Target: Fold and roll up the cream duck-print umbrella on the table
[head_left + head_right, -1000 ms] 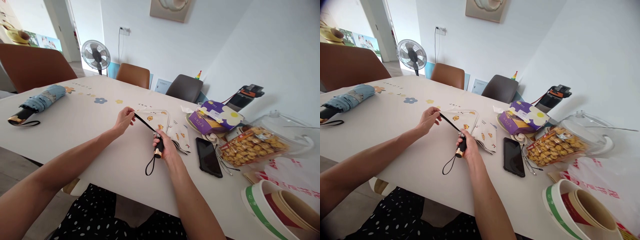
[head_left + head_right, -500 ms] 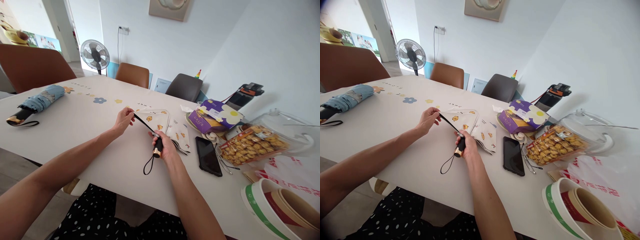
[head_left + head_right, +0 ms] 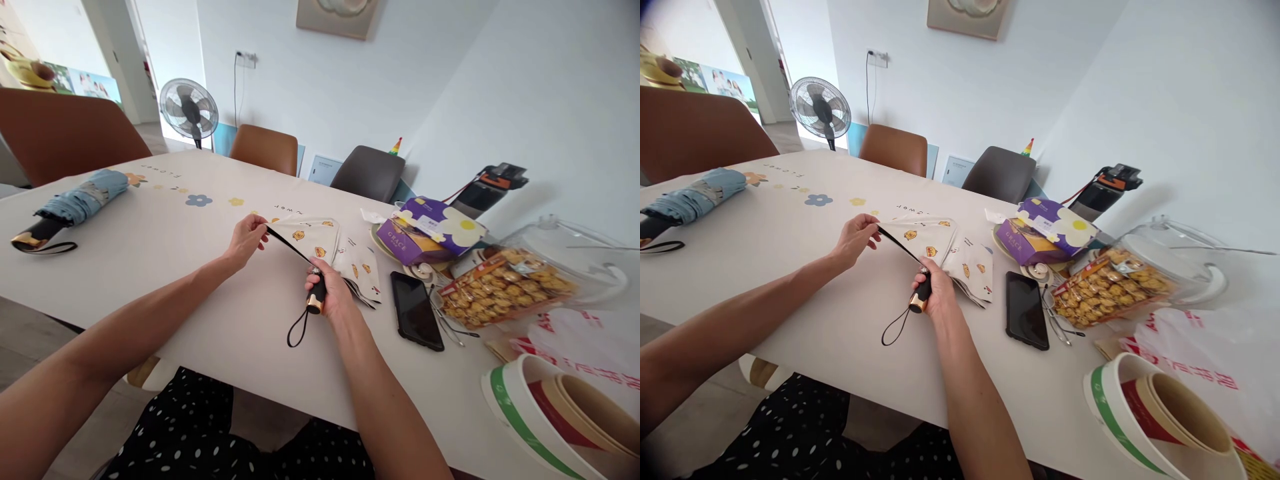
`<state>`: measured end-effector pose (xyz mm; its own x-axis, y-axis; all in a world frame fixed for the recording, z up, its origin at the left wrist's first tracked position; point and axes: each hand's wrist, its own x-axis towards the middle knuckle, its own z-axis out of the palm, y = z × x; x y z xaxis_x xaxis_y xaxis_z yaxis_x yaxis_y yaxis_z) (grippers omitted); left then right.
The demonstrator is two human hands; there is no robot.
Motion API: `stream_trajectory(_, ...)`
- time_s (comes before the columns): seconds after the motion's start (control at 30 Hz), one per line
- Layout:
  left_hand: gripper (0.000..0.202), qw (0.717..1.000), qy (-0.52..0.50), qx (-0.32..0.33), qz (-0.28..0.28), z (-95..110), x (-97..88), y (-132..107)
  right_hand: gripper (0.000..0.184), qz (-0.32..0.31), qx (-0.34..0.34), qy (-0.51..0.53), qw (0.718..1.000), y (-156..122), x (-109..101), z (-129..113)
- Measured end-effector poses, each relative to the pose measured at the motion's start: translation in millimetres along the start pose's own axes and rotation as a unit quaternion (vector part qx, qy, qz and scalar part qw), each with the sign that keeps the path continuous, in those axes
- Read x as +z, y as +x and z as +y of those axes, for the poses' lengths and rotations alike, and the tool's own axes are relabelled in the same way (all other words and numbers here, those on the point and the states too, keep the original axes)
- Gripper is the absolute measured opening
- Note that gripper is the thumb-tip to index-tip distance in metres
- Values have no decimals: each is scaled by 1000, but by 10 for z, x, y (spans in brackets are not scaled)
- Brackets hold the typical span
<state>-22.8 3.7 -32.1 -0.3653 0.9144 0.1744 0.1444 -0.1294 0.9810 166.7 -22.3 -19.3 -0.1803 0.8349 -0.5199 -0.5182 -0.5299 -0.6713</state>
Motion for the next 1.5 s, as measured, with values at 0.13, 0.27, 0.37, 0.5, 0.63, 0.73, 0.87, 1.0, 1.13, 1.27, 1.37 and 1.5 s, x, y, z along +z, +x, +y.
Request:
stream_trajectory(0.13, 13, 998, 55, -1, -26, -85, -26, 42, 21, -6, -1, 9, 1000, -31, 6, -30)
stream_trajectory(0.27, 15, 972, 200, -12, -124, -113, -98, 77, 18, -6, -3, 1, 1000, -33, -16, -70)
stream_trajectory(0.37, 24, 956, 245, -7, -163, -35, -165, 95, 17, 5, -22, -16, 1000, -17, -36, -92)
stream_trajectory(0.5, 27, 975, 191, 35, -110, 128, -85, 47, 13, 20, -41, -46, 998, -22, -17, -77)
stream_trajectory(0.63, 28, 971, 140, 95, -166, 266, 282, -33, 13, 12, -19, -73, 997, -66, 46, 1)
stream_trajectory(0.73, 31, 963, 162, 118, -181, 339, 590, 45, 13, -3, -6, -97, 995, -95, 81, 73)
stream_trajectory(0.87, 31, 968, 172, 76, -168, 341, 804, 330, 12, -48, 17, -109, 993, -129, 94, 130)
stream_trajectory(1.0, 42, 980, 177, 11, -93, 253, 825, 444, 14, -68, 23, -107, 992, -157, 102, 136)
stream_trajectory(1.13, 43, 980, 179, 83, -38, 249, 831, 173, 13, -36, -6, -104, 994, -134, 102, 133)
stream_trajectory(1.27, 40, 976, 163, 53, -131, 354, 849, -155, 16, -35, -38, -134, 990, -97, 90, 151)
stream_trajectory(1.37, 45, 979, 134, -30, -149, 405, 854, -207, 14, -50, -40, -150, 987, -103, 90, 168)
stream_trajectory(1.5, 46, 973, -21, -160, -168, 393, 844, -110, 10, -61, -53, -166, 983, -129, 94, 173)
